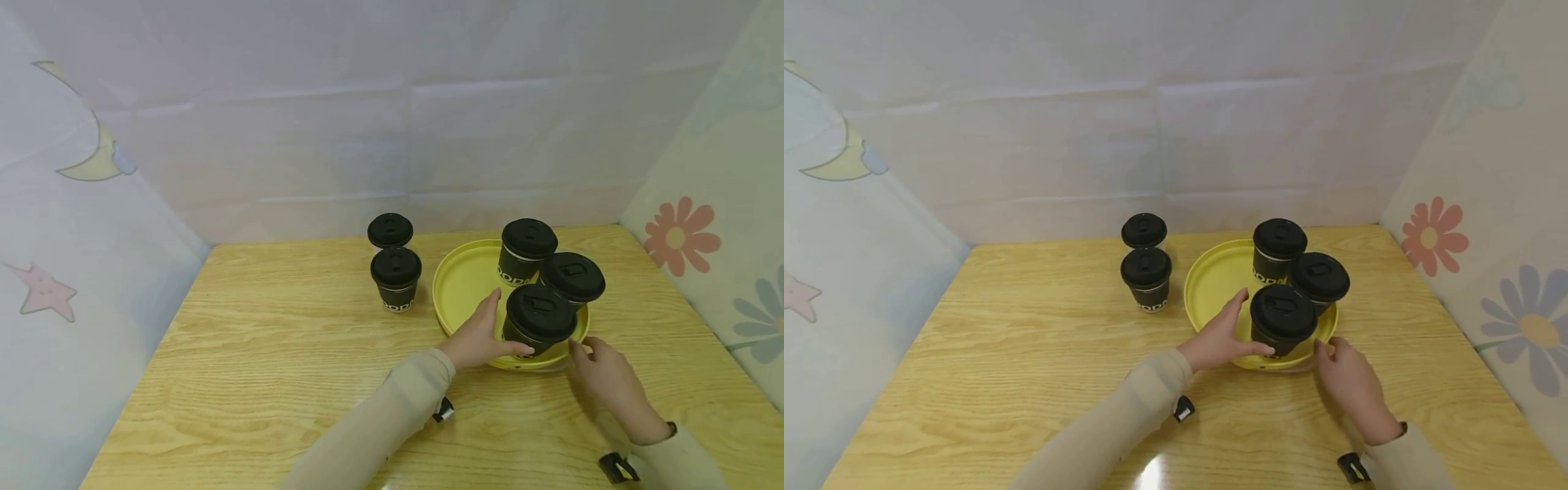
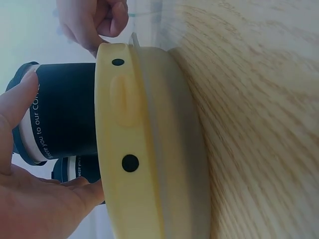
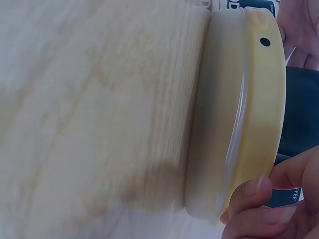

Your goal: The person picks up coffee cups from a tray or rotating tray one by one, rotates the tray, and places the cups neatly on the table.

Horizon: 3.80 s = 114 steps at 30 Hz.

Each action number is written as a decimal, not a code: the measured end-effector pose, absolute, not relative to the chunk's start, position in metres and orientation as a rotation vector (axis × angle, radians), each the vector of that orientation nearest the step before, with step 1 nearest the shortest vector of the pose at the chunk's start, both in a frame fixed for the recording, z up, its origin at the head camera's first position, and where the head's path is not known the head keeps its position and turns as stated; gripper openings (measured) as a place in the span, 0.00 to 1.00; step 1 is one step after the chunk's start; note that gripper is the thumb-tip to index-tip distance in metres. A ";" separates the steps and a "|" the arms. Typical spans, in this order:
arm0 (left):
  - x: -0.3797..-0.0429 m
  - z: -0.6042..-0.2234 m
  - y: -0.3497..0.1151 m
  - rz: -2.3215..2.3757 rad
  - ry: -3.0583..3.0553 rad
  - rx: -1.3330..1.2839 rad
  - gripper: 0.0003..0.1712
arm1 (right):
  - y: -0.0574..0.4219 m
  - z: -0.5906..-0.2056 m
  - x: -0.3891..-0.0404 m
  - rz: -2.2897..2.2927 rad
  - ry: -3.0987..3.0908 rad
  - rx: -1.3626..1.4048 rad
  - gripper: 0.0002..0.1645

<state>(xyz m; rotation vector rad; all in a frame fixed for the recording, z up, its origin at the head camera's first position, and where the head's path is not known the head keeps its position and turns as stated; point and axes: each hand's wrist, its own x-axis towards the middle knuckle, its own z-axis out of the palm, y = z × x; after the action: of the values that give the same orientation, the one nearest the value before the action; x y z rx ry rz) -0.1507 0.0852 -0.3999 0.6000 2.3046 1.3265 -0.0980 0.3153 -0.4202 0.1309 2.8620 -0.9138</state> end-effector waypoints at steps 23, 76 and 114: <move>-0.165 -0.410 0.094 1.419 2.233 0.773 0.53 | 0.311 -0.420 -0.095 -0.916 2.861 0.127 0.36; -0.154 -0.401 0.087 1.853 2.266 0.927 0.52 | 0.311 -0.422 -0.093 -0.943 2.873 0.089 0.35; -0.117 -0.404 0.025 2.142 2.685 0.225 0.60 | 0.311 -0.421 -0.095 -0.885 2.881 0.096 0.36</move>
<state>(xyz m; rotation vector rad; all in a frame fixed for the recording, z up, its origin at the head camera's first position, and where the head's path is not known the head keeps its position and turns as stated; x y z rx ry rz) -0.1168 0.0254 -0.4041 0.2255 2.6851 2.1423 -0.0950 0.3115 -0.4206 0.0958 2.8805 -0.8852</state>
